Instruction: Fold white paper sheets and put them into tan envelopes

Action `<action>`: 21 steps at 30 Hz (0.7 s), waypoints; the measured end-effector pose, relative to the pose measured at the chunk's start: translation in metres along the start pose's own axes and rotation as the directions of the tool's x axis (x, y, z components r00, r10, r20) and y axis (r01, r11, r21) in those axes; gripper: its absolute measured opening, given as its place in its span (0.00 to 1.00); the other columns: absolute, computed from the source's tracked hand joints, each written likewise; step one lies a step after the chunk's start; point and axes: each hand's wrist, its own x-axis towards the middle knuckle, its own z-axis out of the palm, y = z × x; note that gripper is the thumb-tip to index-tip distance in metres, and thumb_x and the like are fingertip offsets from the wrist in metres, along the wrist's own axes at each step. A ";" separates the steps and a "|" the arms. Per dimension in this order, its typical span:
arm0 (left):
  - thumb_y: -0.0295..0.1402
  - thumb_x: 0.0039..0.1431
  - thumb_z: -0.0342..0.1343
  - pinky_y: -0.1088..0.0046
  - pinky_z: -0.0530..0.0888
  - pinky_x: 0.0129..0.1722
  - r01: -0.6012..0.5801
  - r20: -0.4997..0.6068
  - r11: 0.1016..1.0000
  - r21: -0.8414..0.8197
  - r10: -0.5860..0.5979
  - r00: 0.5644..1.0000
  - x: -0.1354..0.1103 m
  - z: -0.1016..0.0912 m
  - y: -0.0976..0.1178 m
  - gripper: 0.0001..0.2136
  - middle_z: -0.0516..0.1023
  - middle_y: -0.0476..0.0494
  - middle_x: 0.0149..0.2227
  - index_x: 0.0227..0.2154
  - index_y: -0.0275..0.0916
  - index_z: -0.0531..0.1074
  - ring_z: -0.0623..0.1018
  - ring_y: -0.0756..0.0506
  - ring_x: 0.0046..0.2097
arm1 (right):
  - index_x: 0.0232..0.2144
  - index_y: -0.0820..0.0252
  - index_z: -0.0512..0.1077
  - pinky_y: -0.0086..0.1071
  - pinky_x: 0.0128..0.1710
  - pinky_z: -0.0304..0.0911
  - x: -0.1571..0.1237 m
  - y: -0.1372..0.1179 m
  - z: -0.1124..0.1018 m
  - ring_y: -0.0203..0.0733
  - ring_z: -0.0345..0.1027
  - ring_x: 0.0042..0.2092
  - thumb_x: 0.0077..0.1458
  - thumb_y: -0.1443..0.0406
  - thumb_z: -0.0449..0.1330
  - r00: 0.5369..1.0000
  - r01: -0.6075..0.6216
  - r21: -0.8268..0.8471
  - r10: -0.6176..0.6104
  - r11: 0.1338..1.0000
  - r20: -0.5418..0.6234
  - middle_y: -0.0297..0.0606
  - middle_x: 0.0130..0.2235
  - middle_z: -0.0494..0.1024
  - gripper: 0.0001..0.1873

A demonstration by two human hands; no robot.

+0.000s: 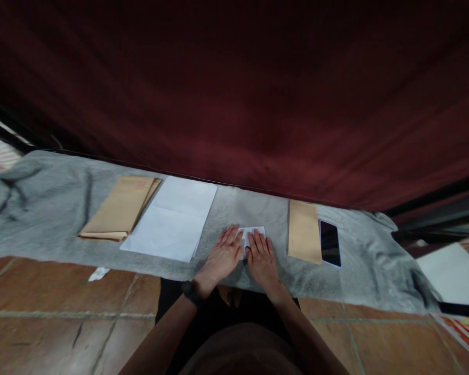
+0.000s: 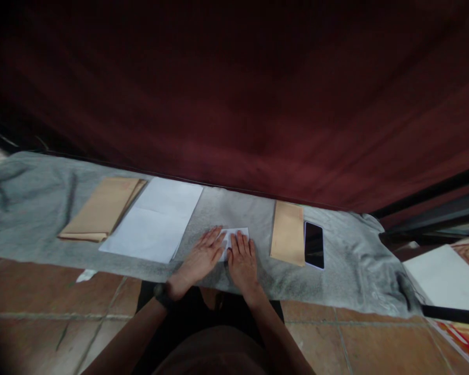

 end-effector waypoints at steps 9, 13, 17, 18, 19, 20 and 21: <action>0.41 0.72 0.42 0.54 0.55 0.71 0.055 -0.166 0.988 0.142 -0.031 0.986 -0.002 0.032 0.009 0.27 0.58 0.34 0.71 0.68 0.32 0.58 0.56 0.40 0.72 | 0.71 0.70 0.52 0.51 0.67 0.52 -0.007 0.006 0.005 0.53 0.50 0.71 0.70 0.64 0.45 0.995 -0.073 -0.058 0.069 0.996 -0.065 0.55 0.71 0.56 0.30; 0.40 0.72 0.42 0.55 0.56 0.70 0.096 -0.196 0.978 0.185 -0.059 0.979 -0.014 0.029 -0.005 0.27 0.59 0.34 0.70 0.68 0.30 0.58 0.58 0.39 0.72 | 0.70 0.72 0.53 0.49 0.68 0.51 -0.010 0.013 0.007 0.53 0.52 0.70 0.71 0.63 0.44 0.990 -0.116 -0.061 0.111 0.991 -0.089 0.55 0.69 0.59 0.30; 0.38 0.72 0.41 0.54 0.56 0.70 0.128 -0.229 0.975 0.181 -0.085 0.970 -0.023 0.026 -0.010 0.27 0.61 0.33 0.69 0.69 0.31 0.58 0.60 0.38 0.71 | 0.69 0.72 0.55 0.49 0.67 0.52 -0.015 0.021 0.006 0.54 0.55 0.69 0.71 0.61 0.45 0.986 -0.138 -0.064 0.131 0.988 -0.106 0.55 0.68 0.62 0.30; 0.38 0.72 0.41 0.53 0.56 0.70 0.135 -0.233 0.976 0.173 -0.093 0.968 -0.024 0.026 -0.010 0.27 0.62 0.33 0.69 0.69 0.31 0.58 0.61 0.38 0.70 | 0.69 0.71 0.55 0.49 0.67 0.52 -0.016 0.022 0.006 0.54 0.55 0.69 0.71 0.61 0.45 0.984 -0.143 -0.058 0.136 0.988 -0.114 0.55 0.68 0.62 0.29; 0.38 0.72 0.41 0.52 0.56 0.70 0.139 -0.231 0.977 0.161 -0.100 0.968 -0.024 0.025 -0.010 0.27 0.62 0.32 0.69 0.68 0.31 0.58 0.62 0.38 0.70 | 0.69 0.71 0.55 0.50 0.67 0.53 -0.016 0.023 0.006 0.54 0.55 0.69 0.71 0.61 0.44 0.982 -0.147 -0.049 0.140 0.988 -0.123 0.55 0.68 0.62 0.29; 0.38 0.71 0.41 0.51 0.56 0.69 0.142 -0.224 0.979 0.148 -0.107 0.969 -0.023 0.023 -0.010 0.26 0.63 0.32 0.68 0.68 0.31 0.58 0.62 0.37 0.70 | 0.69 0.71 0.55 0.51 0.67 0.53 -0.017 0.023 0.006 0.54 0.55 0.69 0.71 0.62 0.44 0.980 -0.151 -0.037 0.144 0.988 -0.133 0.55 0.68 0.62 0.29; 0.38 0.71 0.41 0.51 0.57 0.69 0.148 -0.214 0.980 0.131 -0.118 0.970 -0.022 0.022 -0.009 0.26 0.64 0.32 0.68 0.68 0.31 0.59 0.63 0.36 0.69 | 0.69 0.70 0.55 0.51 0.66 0.54 -0.018 0.024 0.006 0.55 0.55 0.69 0.71 0.62 0.44 0.979 -0.151 -0.025 0.146 0.988 -0.143 0.56 0.68 0.62 0.29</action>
